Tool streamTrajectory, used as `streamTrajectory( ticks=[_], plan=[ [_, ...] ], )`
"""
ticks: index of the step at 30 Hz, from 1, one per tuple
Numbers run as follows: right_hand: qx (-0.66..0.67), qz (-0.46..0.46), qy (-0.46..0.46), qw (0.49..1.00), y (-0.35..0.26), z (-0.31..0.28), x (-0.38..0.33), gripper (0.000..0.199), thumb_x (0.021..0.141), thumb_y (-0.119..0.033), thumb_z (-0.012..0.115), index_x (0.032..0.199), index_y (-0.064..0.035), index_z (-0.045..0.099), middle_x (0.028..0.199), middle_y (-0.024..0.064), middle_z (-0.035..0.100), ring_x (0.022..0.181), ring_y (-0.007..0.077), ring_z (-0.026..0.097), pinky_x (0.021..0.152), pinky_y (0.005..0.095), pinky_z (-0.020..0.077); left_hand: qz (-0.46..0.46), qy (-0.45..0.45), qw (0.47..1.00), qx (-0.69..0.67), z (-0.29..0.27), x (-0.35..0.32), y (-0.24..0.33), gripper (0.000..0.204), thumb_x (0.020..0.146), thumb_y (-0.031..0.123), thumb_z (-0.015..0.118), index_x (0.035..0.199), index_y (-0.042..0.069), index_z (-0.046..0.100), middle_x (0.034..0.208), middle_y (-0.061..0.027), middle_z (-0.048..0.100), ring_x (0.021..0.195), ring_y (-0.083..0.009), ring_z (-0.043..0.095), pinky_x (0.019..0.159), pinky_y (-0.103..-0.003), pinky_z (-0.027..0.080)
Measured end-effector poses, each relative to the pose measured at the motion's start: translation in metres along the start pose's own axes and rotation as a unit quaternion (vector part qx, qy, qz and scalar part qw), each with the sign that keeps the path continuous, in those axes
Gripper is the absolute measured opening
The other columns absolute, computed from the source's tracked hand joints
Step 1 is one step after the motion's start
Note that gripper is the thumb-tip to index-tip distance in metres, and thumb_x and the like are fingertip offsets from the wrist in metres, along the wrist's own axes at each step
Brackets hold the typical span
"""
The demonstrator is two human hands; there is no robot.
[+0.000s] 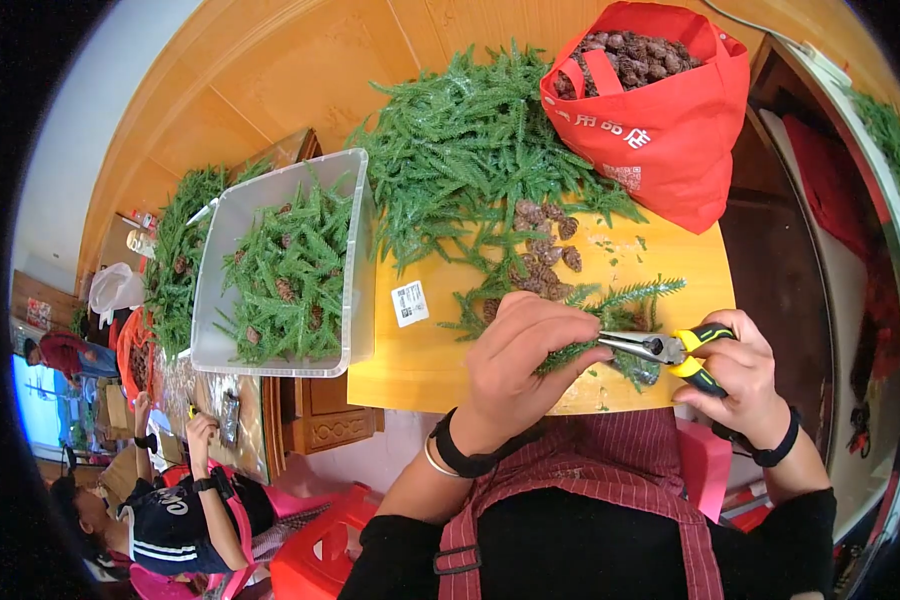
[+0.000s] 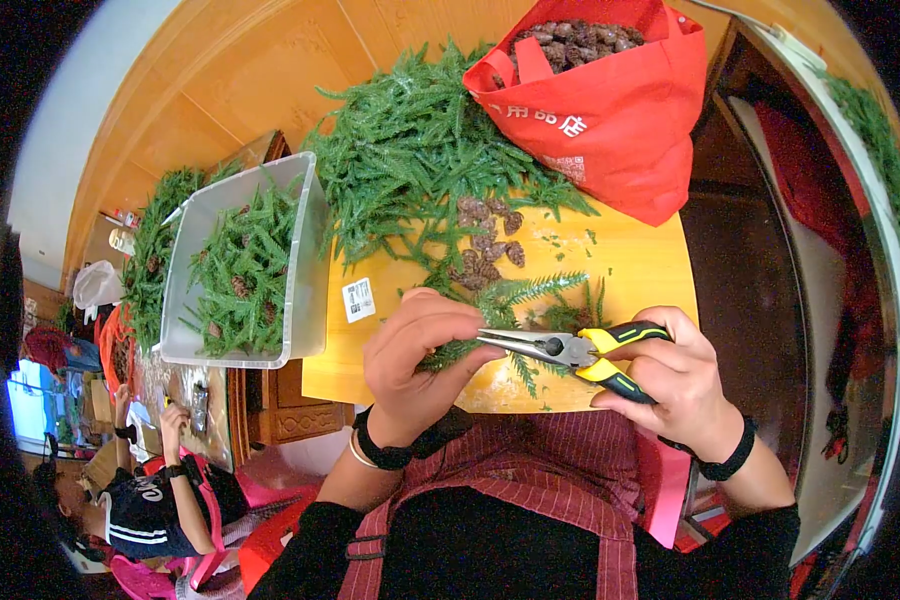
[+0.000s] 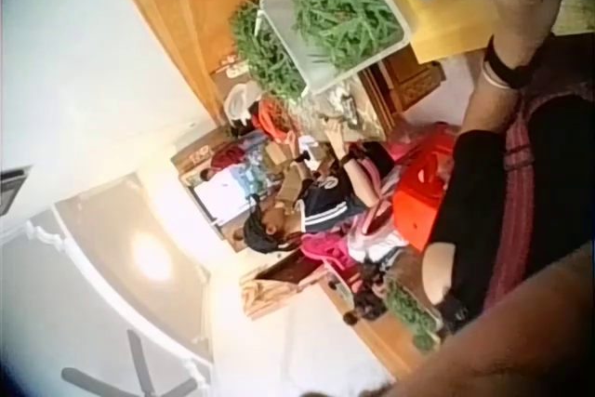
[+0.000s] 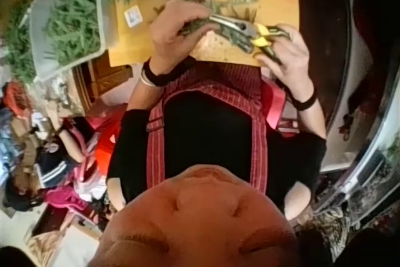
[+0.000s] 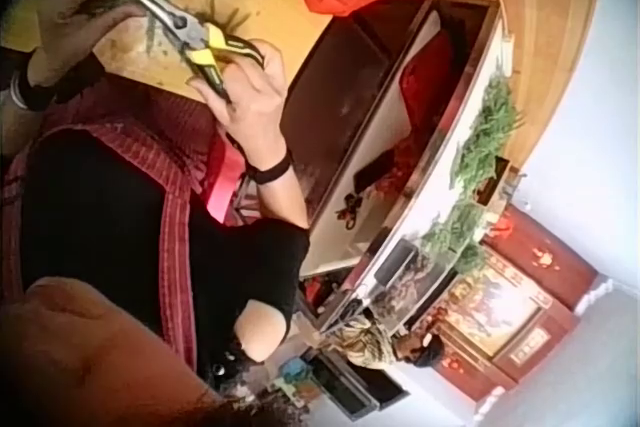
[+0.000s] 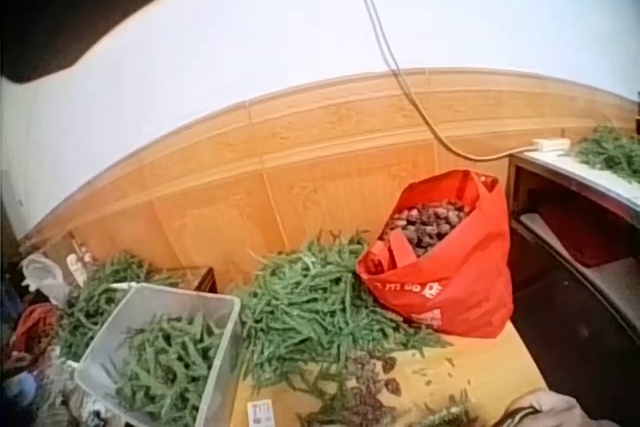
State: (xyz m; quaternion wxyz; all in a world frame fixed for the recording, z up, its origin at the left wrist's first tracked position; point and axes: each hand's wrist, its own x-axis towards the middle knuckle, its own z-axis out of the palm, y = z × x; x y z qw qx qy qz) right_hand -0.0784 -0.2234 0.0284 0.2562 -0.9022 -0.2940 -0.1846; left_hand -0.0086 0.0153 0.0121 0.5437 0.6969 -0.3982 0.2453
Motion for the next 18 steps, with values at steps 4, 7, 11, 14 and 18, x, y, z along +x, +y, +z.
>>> streamTrajectory(
  ticks=[4, 7, 11, 14, 18],
  plan=[
    [-0.017, -0.003, 0.005, 1.0, -0.0034, -0.0027, 0.0045, 0.033, 0.06, -0.031, 0.076, 0.065, -0.0027, 0.058, 0.079, 0.0083, 0.063, 0.08, 0.0296, 0.056, 0.068, 0.0354, 0.0478, -0.019, -0.001, 1.0, 0.0, -0.0003, -0.0005, 0.0015, 0.029, 0.06, 0.001, 0.078, 0.084, 0.001, 0.061, 0.078, -0.0095, 0.062, 0.07, -0.022, 0.059, 0.063, -0.032, 0.043],
    [-0.029, -0.006, 0.005, 1.0, -0.0029, -0.0032, 0.0063, 0.032, 0.06, -0.029, 0.076, 0.064, -0.0028, 0.058, 0.077, 0.0079, 0.062, 0.078, 0.0291, 0.056, 0.067, 0.0348, 0.0478, -0.031, 0.001, 1.0, -0.008, 0.0, -0.0007, 0.0011, 0.029, 0.06, 0.001, 0.078, 0.083, 0.0, 0.061, 0.078, -0.0096, 0.062, 0.07, -0.0222, 0.059, 0.063, -0.032, 0.043],
    [-0.05, 0.0, -0.022, 0.999, -0.0004, -0.0065, 0.0021, 0.032, 0.059, -0.025, 0.077, 0.061, -0.0031, 0.055, 0.07, 0.0072, 0.059, 0.075, 0.0283, 0.056, 0.064, 0.034, 0.0475, -0.041, -0.004, 0.999, -0.004, -0.0002, -0.0016, -0.0011, 0.027, 0.061, 0.0, 0.077, 0.083, 0.0, 0.061, 0.078, -0.0098, 0.062, 0.07, -0.0222, 0.058, 0.062, -0.03, 0.044],
    [-0.046, -0.002, -0.017, 0.999, 0.0015, -0.0055, 0.0008, 0.033, 0.06, -0.026, 0.076, 0.06, -0.0034, 0.053, 0.067, 0.0069, 0.057, 0.073, 0.0289, 0.055, 0.065, 0.0354, 0.0471, -0.059, -0.013, 0.998, 0.0, -0.0009, 0.0004, -0.0005, 0.026, 0.062, -0.001, 0.075, 0.083, 0.001, 0.061, 0.078, -0.01, 0.062, 0.07, -0.0222, 0.059, 0.063, -0.029, 0.045],
    [0.023, 0.018, -0.038, 0.999, 0.005, -0.0005, 0.0042, 0.043, 0.068, -0.04, 0.071, 0.065, -0.0002, 0.055, 0.065, 0.0108, 0.053, 0.075, 0.0321, 0.055, 0.067, 0.0389, 0.0454, -0.095, -0.018, 0.995, -0.01, -0.004, 0.0007, -0.0023, 0.023, 0.063, -0.002, 0.074, 0.082, 0.002, 0.061, 0.08, -0.0102, 0.062, 0.073, -0.0224, 0.06, 0.067, -0.028, 0.047]
  ],
)
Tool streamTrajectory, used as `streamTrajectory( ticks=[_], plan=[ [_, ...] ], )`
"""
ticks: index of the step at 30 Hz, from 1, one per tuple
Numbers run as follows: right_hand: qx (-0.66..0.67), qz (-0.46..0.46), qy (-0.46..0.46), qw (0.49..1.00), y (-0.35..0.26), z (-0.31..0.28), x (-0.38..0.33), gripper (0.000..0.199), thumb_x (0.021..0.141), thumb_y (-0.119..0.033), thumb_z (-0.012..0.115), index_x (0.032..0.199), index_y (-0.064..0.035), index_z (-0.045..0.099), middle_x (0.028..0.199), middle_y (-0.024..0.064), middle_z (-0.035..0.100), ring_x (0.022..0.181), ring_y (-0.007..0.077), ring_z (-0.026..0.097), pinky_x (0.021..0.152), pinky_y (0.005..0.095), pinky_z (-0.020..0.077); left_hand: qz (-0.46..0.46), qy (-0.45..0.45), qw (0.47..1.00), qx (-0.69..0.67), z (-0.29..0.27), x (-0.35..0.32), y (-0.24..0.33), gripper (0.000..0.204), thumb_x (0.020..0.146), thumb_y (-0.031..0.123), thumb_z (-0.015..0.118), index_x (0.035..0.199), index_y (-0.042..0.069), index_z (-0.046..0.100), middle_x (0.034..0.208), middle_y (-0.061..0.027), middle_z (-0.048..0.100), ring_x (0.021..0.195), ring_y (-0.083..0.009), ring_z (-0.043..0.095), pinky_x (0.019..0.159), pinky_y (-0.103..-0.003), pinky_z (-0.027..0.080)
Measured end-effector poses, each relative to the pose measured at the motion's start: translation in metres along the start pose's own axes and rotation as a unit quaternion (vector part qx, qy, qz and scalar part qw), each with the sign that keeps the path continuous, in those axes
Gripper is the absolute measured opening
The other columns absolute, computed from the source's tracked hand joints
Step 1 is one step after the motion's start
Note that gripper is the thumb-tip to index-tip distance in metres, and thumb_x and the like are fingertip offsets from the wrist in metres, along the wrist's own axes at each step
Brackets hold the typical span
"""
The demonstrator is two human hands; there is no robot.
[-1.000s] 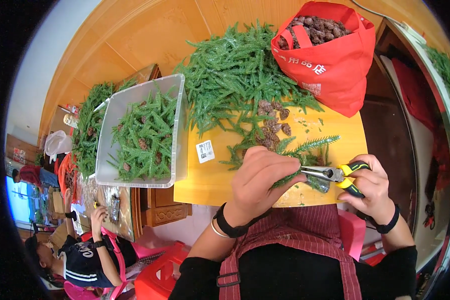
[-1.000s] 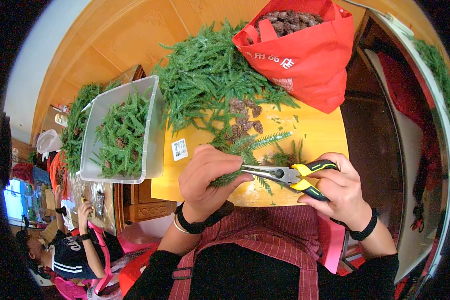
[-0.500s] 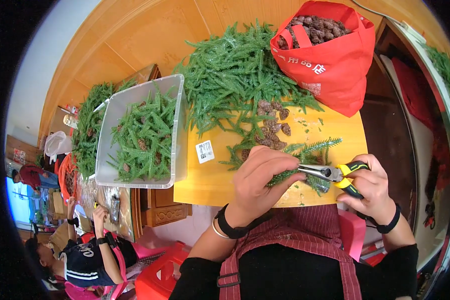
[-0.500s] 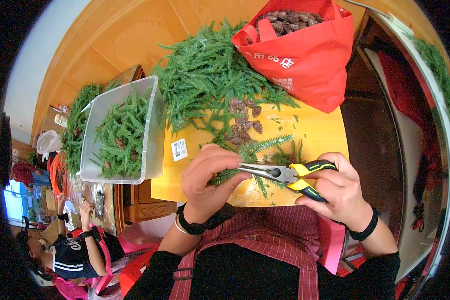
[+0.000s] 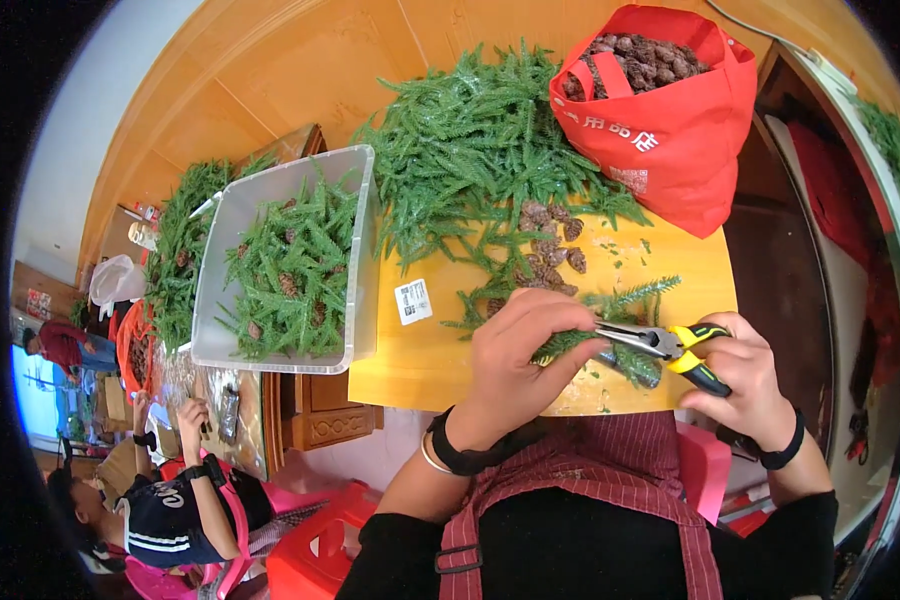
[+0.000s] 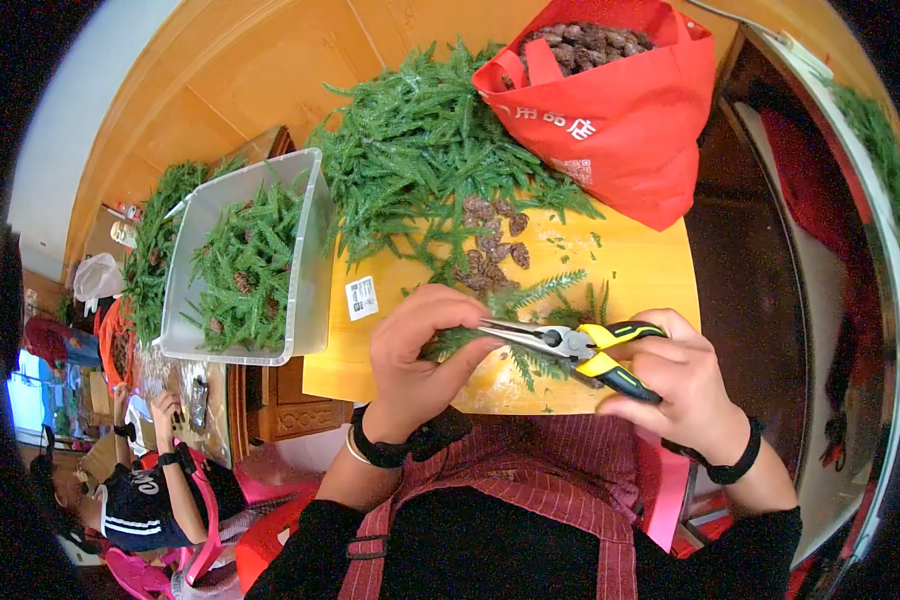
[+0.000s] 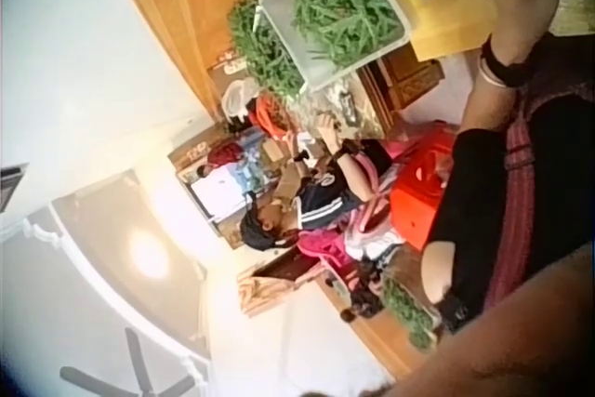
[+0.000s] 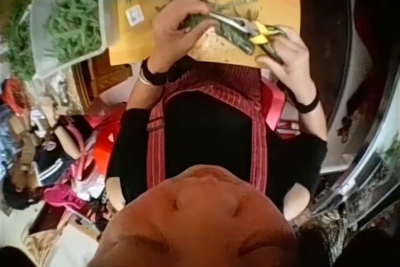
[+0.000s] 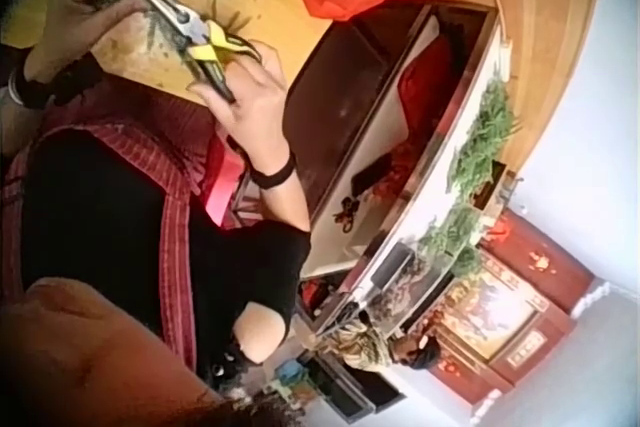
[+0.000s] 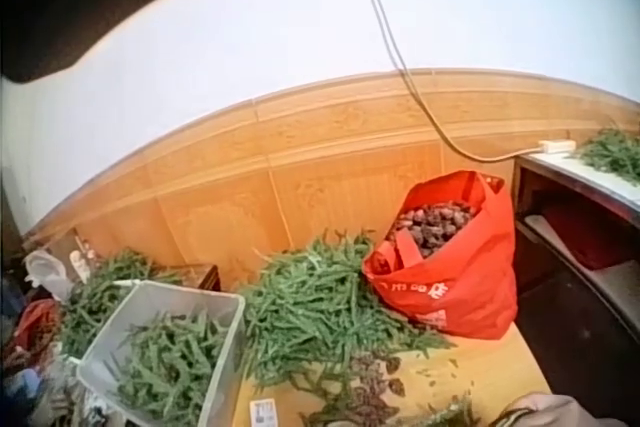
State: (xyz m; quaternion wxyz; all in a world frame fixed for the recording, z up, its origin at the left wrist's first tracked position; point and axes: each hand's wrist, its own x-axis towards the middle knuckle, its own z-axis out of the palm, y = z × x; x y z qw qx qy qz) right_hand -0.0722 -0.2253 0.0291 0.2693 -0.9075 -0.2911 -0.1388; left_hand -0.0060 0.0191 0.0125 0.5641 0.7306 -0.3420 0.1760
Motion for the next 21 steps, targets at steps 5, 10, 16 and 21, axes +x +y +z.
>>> streamTrajectory(
  ticks=[5, 10, 16, 21],
  plan=[
    [0.117, 0.114, 0.048, 0.985, -0.004, -0.009, -0.009, 0.057, 0.077, -0.052, 0.057, 0.082, 0.004, 0.062, 0.078, 0.0123, 0.06, 0.091, 0.032, 0.054, 0.08, 0.0409, 0.0411, -0.036, -0.04, 0.999, -0.006, -0.023, -0.002, 0.003, 0.026, 0.065, -0.001, 0.074, 0.087, 0.002, 0.06, 0.086, -0.0087, 0.062, 0.079, -0.0199, 0.06, 0.07, -0.028, 0.048],
    [0.143, 0.195, 0.078, 0.967, 0.008, -0.013, -0.026, 0.04, 0.074, -0.03, 0.052, 0.088, 0.0066, 0.061, 0.089, 0.0142, 0.058, 0.097, 0.0272, 0.05, 0.082, 0.0376, 0.0389, -0.133, 0.115, 0.984, -0.032, -0.087, 0.018, 0.017, 0.024, 0.076, -0.007, 0.061, 0.098, 0.0, 0.056, 0.088, -0.0036, 0.058, 0.082, -0.011, 0.057, 0.069, -0.022, 0.047],
    [0.11, 0.225, 0.089, 0.964, 0.02, -0.011, -0.033, 0.031, 0.073, -0.018, 0.053, 0.089, 0.0062, 0.061, 0.094, 0.0135, 0.057, 0.097, 0.0249, 0.051, 0.083, 0.0347, 0.0382, -0.173, 0.213, 0.946, 0.175, -0.169, 0.025, 0.015, 0.011, 0.084, 0.006, 0.059, 0.093, -0.001, 0.058, 0.078, -0.0006, 0.057, 0.07, -0.0056, 0.05, 0.063, -0.02, 0.041],
    [0.098, 0.232, 0.095, 0.963, 0.036, -0.008, -0.044, 0.024, 0.077, -0.011, 0.051, 0.091, 0.0057, 0.06, 0.094, 0.0102, 0.057, 0.097, 0.0222, 0.052, 0.087, 0.0339, 0.0379, -0.225, 0.157, 0.895, 0.353, -0.217, -0.005, -0.006, 0.023, 0.082, 0.012, 0.062, 0.1, -0.002, 0.058, 0.087, -0.0082, 0.061, 0.08, -0.0146, 0.056, 0.072, -0.027, 0.044]
  ],
)
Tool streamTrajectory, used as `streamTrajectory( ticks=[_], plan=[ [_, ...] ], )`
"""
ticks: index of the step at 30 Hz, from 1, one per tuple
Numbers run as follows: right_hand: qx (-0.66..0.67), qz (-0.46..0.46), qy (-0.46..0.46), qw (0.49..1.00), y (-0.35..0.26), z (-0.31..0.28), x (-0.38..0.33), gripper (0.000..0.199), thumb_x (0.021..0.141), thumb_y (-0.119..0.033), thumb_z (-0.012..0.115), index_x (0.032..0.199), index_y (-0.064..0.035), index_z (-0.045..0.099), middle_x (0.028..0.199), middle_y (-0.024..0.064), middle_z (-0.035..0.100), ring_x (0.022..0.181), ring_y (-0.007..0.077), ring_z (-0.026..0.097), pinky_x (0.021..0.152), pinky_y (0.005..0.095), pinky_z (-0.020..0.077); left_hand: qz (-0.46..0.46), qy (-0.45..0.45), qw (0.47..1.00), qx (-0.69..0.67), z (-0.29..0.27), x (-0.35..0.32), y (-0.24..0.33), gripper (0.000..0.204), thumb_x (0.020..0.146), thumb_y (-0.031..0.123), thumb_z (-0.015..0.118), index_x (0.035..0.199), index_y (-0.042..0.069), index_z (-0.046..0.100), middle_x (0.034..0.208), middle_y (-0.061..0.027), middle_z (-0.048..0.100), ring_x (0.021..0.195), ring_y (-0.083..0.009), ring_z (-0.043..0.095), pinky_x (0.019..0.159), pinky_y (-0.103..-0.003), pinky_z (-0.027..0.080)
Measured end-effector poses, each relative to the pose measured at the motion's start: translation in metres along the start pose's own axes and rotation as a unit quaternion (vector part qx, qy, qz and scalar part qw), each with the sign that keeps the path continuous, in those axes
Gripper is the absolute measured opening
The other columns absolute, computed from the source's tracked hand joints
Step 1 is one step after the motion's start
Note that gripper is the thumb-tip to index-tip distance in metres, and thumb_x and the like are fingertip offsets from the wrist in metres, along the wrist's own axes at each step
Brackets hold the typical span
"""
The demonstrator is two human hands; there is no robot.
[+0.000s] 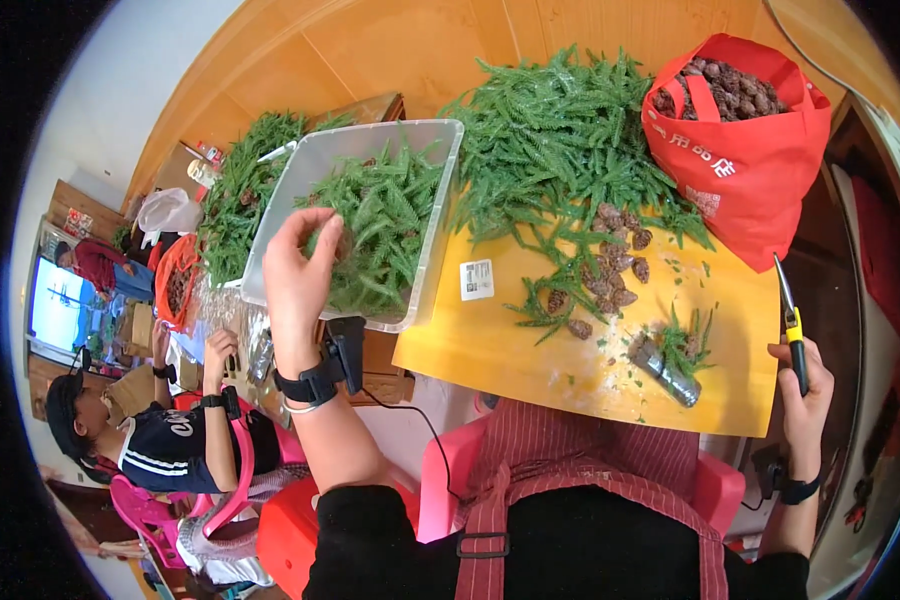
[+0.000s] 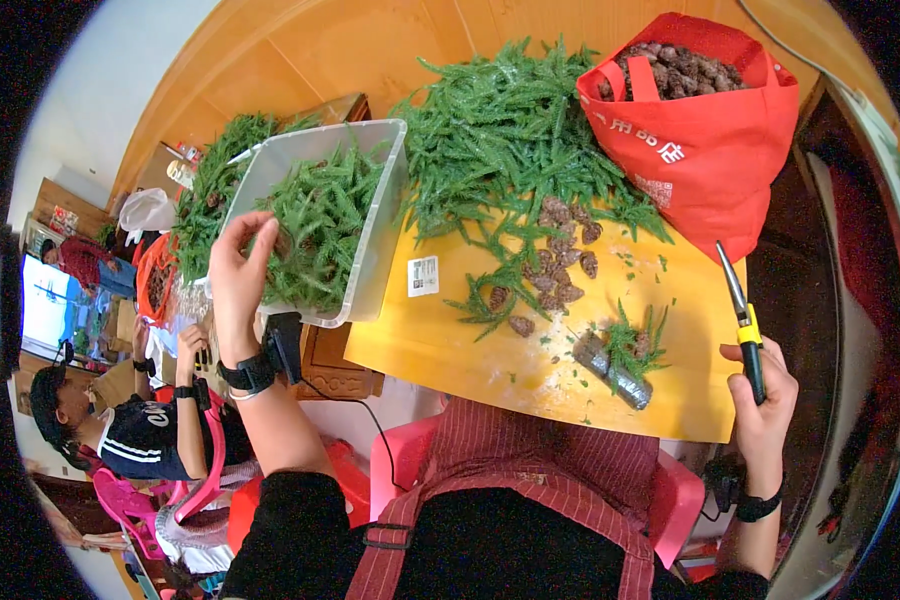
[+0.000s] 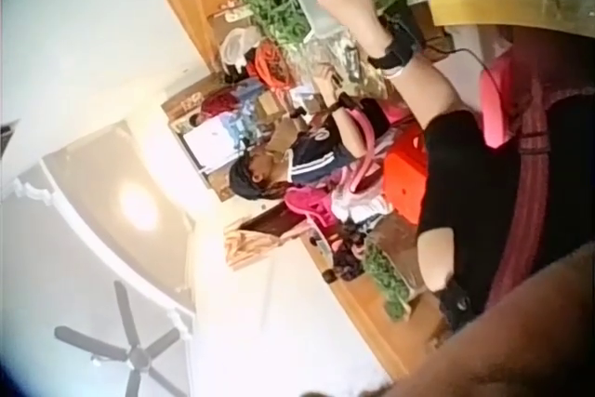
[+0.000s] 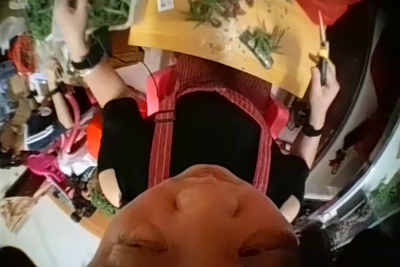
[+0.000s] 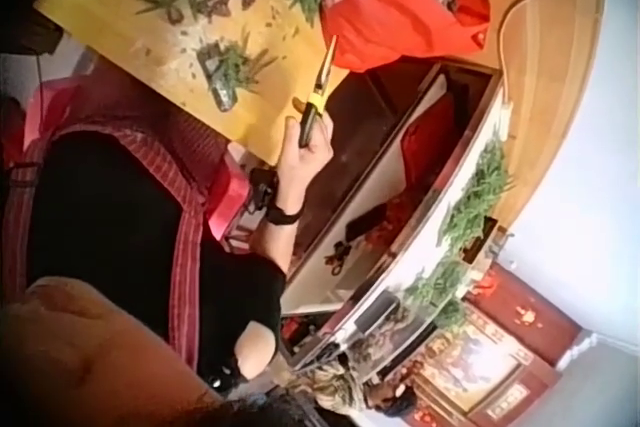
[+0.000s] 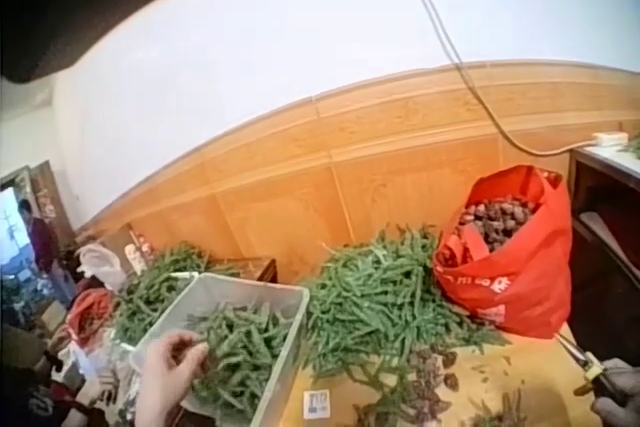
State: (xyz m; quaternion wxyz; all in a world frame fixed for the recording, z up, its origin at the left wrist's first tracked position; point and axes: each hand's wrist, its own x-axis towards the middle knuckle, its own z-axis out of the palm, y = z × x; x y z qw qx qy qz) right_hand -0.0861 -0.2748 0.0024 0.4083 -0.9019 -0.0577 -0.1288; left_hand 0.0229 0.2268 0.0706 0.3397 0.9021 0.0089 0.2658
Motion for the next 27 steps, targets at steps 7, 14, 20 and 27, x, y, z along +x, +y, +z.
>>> streamTrajectory(
  ticks=[7, 14, 20, 27],
  plan=[
    [0.028, 0.151, 0.025, 0.988, 0.018, -0.002, 0.0, 0.022, 0.087, -0.015, 0.049, 0.086, 0.0036, 0.062, 0.083, 0.0064, 0.056, 0.08, 0.0139, 0.052, 0.074, 0.0272, 0.0391, 0.066, 0.115, 0.99, -0.041, 0.007, -0.013, 0.014, 0.022, 0.086, 0.012, 0.058, 0.104, -0.001, 0.059, 0.096, -0.0114, 0.062, 0.08, -0.0144, 0.057, 0.073, -0.025, 0.045],
    [-0.178, 0.117, 0.005, 0.977, 0.049, 0.02, 0.006, 0.023, 0.086, -0.017, 0.052, 0.08, 0.0035, 0.061, 0.078, 0.0166, 0.058, 0.076, 0.0266, 0.056, 0.069, 0.0336, 0.0423, 0.05, -0.076, 0.959, -0.269, 0.082, -0.057, 0.075, 0.033, 0.084, -0.003, 0.052, 0.118, 0.001, 0.049, 0.08, -0.0008, 0.052, 0.073, -0.0085, 0.053, 0.067, -0.021, 0.044],
    [-0.262, 0.069, -0.026, 0.962, 0.055, 0.044, 0.014, 0.018, 0.079, -0.013, 0.059, 0.083, 0.0042, 0.055, 0.082, 0.0207, 0.057, 0.086, 0.0375, 0.051, 0.075, 0.0411, 0.0428, 0.058, -0.324, 0.908, -0.261, 0.154, -0.1, 0.08, 0.035, 0.08, 0.002, 0.059, 0.114, 0.005, 0.053, 0.082, -0.0074, 0.057, 0.073, -0.0144, 0.057, 0.064, -0.026, 0.047],
    [-0.216, 0.031, -0.024, 0.976, 0.059, 0.057, 0.017, 0.014, 0.075, -0.007, 0.062, 0.082, 0.0024, 0.054, 0.084, 0.0183, 0.056, 0.084, 0.035, 0.053, 0.073, 0.0397, 0.0439, 0.077, -0.382, 0.904, -0.174, 0.19, -0.119, 0.081, 0.031, 0.082, 0.006, 0.058, 0.112, 0.005, 0.052, 0.074, -0.0094, 0.054, 0.062, -0.0159, 0.054, 0.057, -0.026, 0.044]
  ],
)
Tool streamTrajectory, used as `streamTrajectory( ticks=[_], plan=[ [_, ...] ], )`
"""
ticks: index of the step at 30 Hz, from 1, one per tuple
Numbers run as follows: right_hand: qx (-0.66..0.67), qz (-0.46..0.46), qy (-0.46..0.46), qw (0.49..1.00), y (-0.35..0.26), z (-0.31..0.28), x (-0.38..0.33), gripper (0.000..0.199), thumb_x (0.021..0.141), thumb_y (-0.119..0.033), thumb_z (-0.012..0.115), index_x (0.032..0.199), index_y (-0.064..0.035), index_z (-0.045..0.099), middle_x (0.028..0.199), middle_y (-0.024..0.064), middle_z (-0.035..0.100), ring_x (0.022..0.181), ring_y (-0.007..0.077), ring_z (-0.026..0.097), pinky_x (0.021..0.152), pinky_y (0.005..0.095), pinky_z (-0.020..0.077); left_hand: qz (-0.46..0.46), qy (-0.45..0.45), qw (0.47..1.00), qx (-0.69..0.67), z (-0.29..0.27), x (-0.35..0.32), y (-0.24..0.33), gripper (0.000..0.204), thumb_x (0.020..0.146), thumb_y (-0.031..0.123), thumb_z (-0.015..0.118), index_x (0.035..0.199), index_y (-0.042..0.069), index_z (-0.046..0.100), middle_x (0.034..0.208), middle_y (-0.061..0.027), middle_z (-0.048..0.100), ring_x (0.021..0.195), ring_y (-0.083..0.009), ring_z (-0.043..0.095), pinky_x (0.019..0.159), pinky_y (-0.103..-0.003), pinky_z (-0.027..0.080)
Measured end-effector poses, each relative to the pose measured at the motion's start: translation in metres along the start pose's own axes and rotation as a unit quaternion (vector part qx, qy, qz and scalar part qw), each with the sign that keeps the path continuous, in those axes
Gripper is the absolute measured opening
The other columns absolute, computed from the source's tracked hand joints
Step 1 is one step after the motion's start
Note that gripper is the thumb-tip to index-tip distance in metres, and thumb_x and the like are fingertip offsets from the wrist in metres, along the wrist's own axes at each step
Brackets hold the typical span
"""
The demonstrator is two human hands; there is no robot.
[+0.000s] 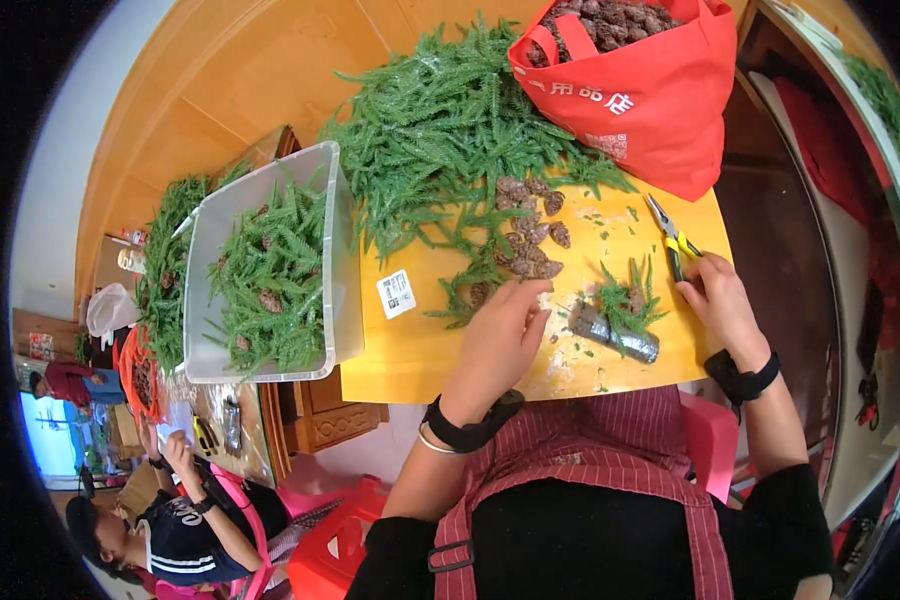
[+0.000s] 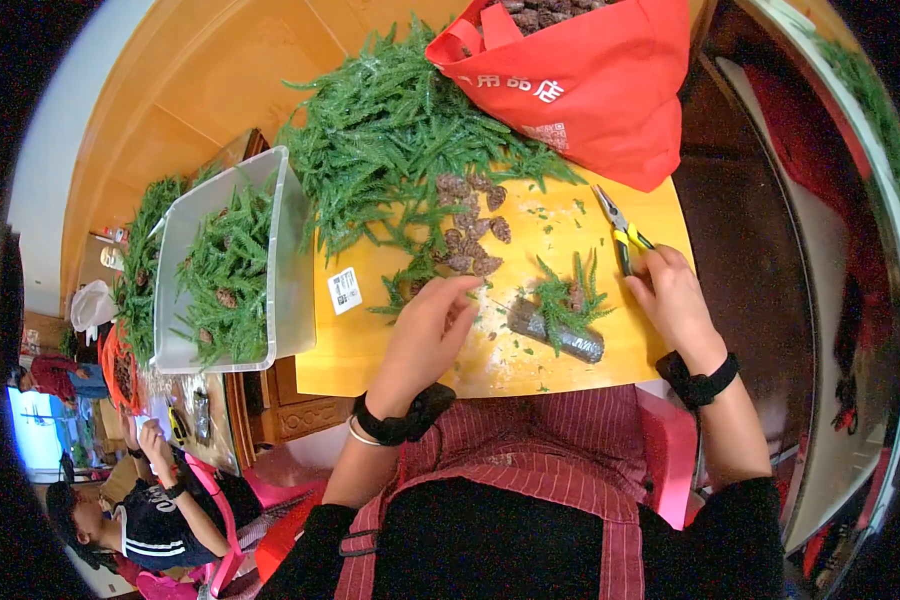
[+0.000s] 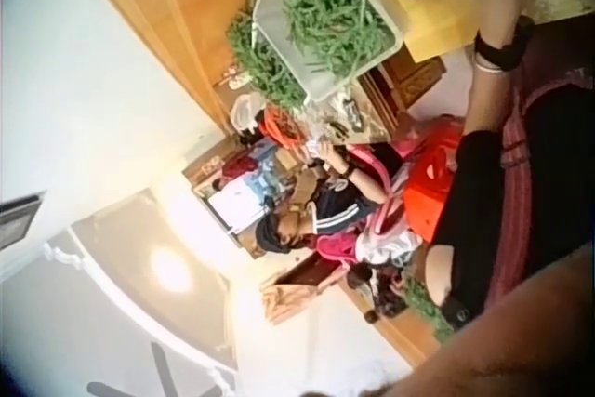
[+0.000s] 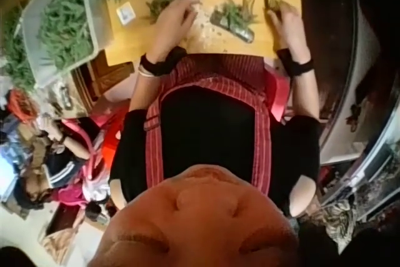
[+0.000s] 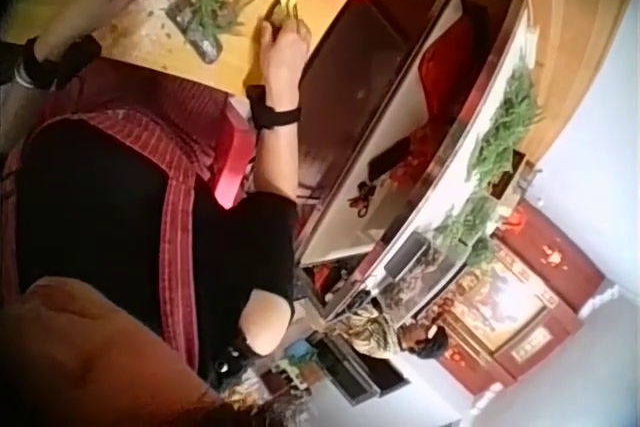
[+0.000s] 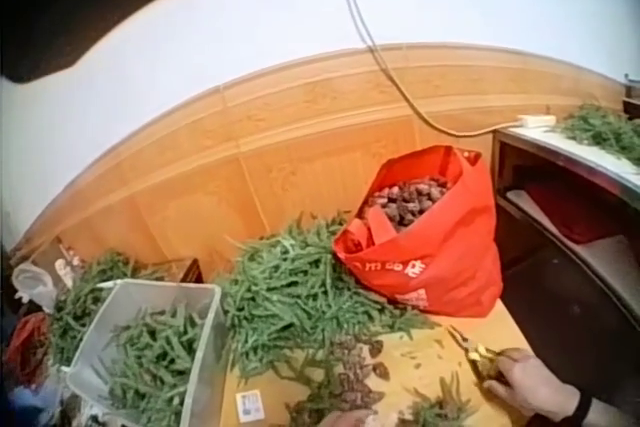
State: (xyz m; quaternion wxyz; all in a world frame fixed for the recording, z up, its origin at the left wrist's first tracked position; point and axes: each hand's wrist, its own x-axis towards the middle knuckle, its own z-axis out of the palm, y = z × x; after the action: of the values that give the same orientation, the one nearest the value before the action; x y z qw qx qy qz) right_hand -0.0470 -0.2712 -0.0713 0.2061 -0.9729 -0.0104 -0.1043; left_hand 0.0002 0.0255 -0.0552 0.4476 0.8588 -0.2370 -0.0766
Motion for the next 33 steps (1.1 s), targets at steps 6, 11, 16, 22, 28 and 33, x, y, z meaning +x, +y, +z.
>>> streamTrajectory(
  ticks=[6, 11, 16, 22, 28, 33],
  plan=[
    [0.037, 0.011, 0.025, 0.999, -0.019, -0.01, 0.01, 0.011, 0.073, -0.001, 0.062, 0.082, 0.001, 0.055, 0.081, 0.0147, 0.057, 0.078, 0.0322, 0.056, 0.071, 0.0374, 0.045, 0.015, -0.005, 0.999, 0.038, 0.004, 0.006, 0.001, 0.03, 0.081, 0.008, 0.06, 0.109, 0.005, 0.053, 0.085, -0.0114, 0.053, 0.066, -0.0226, 0.055, 0.059, -0.03, 0.045],
    [0.168, -0.077, -0.054, 0.981, -0.045, -0.005, 0.018, 0.012, 0.074, 0.006, 0.057, 0.084, -0.0001, 0.057, 0.079, 0.0124, 0.056, 0.075, 0.0283, 0.058, 0.068, 0.0333, 0.0461, 0.051, 0.0, 0.998, 0.041, 0.014, 0.011, 0.01, 0.03, 0.079, 0.009, 0.062, 0.107, 0.005, 0.053, 0.086, -0.0113, 0.054, 0.064, -0.0233, 0.055, 0.058, -0.032, 0.045],
    [0.087, -0.211, -0.082, 0.97, -0.051, 0.002, 0.025, 0.022, 0.066, 0.005, 0.058, 0.086, -0.0046, 0.058, 0.086, 0.0105, 0.055, 0.084, 0.0304, 0.055, 0.075, 0.0368, 0.0448, 0.109, 0.001, 0.991, 0.073, 0.028, 0.023, 0.008, 0.03, 0.079, 0.011, 0.062, 0.107, 0.006, 0.053, 0.089, -0.0112, 0.055, 0.068, -0.0265, 0.055, 0.067, -0.035, 0.043],
    [0.105, -0.195, -0.149, 0.964, -0.038, 0.011, 0.029, 0.03, 0.062, 0.005, 0.061, 0.089, -0.0044, 0.055, 0.086, 0.0109, 0.055, 0.085, 0.0294, 0.056, 0.074, 0.0366, 0.0457, 0.129, 0.001, 0.983, 0.132, 0.055, 0.036, 0.01, 0.03, 0.081, 0.018, 0.061, 0.107, 0.005, 0.053, 0.087, -0.0109, 0.06, 0.075, -0.029, 0.056, 0.074, -0.041, 0.039],
    [0.202, -0.131, -0.13, 0.962, -0.037, 0.005, 0.032, 0.028, 0.065, 0.006, 0.063, 0.09, -0.0021, 0.052, 0.079, 0.012, 0.058, 0.071, 0.0271, 0.06, 0.062, 0.0328, 0.0485, 0.055, -0.035, 0.997, 0.05, 0.065, 0.054, 0.006, 0.042, 0.076, 0.022, 0.066, 0.109, 0.003, 0.051, 0.072, -0.0121, 0.061, 0.069, -0.0282, 0.06, 0.067, -0.038, 0.043],
    [0.226, -0.048, -0.118, 0.966, -0.035, -0.002, 0.033, 0.024, 0.069, 0.005, 0.063, 0.088, -0.0018, 0.051, 0.076, 0.0091, 0.058, 0.068, 0.0194, 0.06, 0.06, 0.0283, 0.0472, -0.011, -0.039, 0.998, -0.05, 0.057, 0.053, 0.003, 0.053, 0.072, 0.016, 0.07, 0.117, 0.001, 0.046, 0.074, -0.0097, 0.059, 0.066, -0.0186, 0.058, 0.066, -0.028, 0.047]
  ],
)
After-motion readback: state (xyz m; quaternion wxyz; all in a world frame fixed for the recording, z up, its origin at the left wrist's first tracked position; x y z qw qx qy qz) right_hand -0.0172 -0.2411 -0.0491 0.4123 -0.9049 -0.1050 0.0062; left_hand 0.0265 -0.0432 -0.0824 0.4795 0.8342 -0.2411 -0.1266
